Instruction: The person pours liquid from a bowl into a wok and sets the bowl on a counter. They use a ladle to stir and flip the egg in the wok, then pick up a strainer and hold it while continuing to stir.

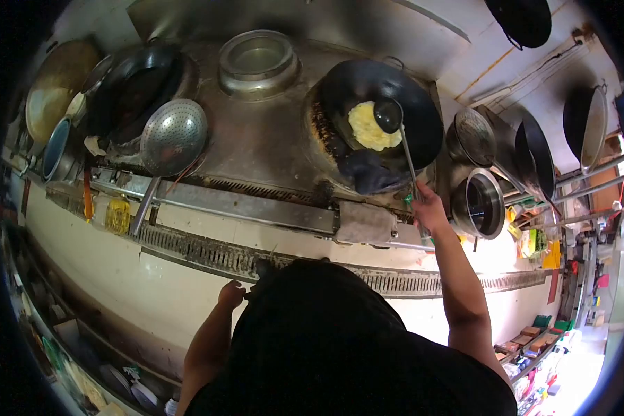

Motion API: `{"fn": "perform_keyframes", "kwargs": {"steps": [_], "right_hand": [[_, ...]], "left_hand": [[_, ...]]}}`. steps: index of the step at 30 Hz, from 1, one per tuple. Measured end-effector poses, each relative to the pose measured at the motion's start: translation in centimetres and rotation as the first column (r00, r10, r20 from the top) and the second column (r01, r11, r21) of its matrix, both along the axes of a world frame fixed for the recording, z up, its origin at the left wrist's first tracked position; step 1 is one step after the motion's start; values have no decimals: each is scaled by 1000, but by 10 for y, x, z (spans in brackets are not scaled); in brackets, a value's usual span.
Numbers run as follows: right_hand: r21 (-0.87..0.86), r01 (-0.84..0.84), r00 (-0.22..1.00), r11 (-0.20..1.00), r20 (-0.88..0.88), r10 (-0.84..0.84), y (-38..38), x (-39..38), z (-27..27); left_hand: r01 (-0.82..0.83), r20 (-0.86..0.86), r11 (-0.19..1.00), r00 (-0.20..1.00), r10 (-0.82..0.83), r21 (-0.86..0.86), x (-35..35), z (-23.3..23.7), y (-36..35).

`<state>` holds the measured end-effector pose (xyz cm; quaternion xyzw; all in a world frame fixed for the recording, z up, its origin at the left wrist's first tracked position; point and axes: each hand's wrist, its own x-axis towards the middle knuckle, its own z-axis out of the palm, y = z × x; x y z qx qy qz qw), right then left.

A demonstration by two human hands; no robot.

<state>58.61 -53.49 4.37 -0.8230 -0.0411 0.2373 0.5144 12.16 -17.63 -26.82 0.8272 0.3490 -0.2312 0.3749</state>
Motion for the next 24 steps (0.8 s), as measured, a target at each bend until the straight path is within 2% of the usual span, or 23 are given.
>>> {"fn": "perform_keyframes", "kwargs": {"steps": [1, 5, 7, 8, 10, 11, 12, 13, 14, 15, 16, 20, 22, 24], "right_hand": [[0, 3, 1000, 1000, 1, -3, -2, 1, -2], [65, -24, 996, 998, -81, 29, 3, 0, 5], [68, -26, 994, 997, -103, 33, 6, -1, 8], [87, -8, 993, 996, -115, 18, 7, -1, 7], [105, 6, 992, 994, -129, 8, 15, -8, 10], [6, -30, 999, 1000, -40, 30, 19, -15, 12], [-96, -58, 997, 994, 48, 63, 24, -21, 14], [-97, -63, 997, 993, 48, 68, 26, -23, 15], [-64, -49, 998, 997, 25, 50, 28, -25, 15], [-31, -31, 1000, 999, 0, 31, 28, -26, 15], [-32, -30, 1000, 999, -2, 30, 26, -22, 10], [71, 2, 993, 997, -119, 6, 22, -9, 0], [85, 30, 988, 996, -151, -17, 24, -9, 3], [168, 128, 970, 977, -228, -88, 24, -10, 6]], "left_hand": [[-144, -62, 985, 988, 139, -91, 0, -1, -1], [-75, -13, 996, 997, 75, -38, -3, 3, -2], [-211, -27, 962, 977, 209, -173, -16, -31, 4], [-210, -27, 962, 978, 209, -173, -19, -39, 6], [-136, 60, 976, 987, 147, -167, -18, -32, 7], [-139, 59, 976, 987, 151, -168, -18, -29, 5], [-64, 40, 996, 997, 67, -60, -5, 4, 2], [14, 11, 999, 1000, -15, 47, 3, 27, -2], [10, 10, 999, 1000, -10, 46, -4, 9, -1], [-110, 36, 991, 993, 113, -78, -20, -31, 3], [-220, 47, 954, 971, 234, -202, -29, -53, 5], [-169, -3, 977, 985, 170, -129, -20, -18, -3], [-191, 22, 968, 980, 196, -161, -24, -26, -3], [-202, 50, 959, 975, 216, -199, -28, -36, -3]]}}
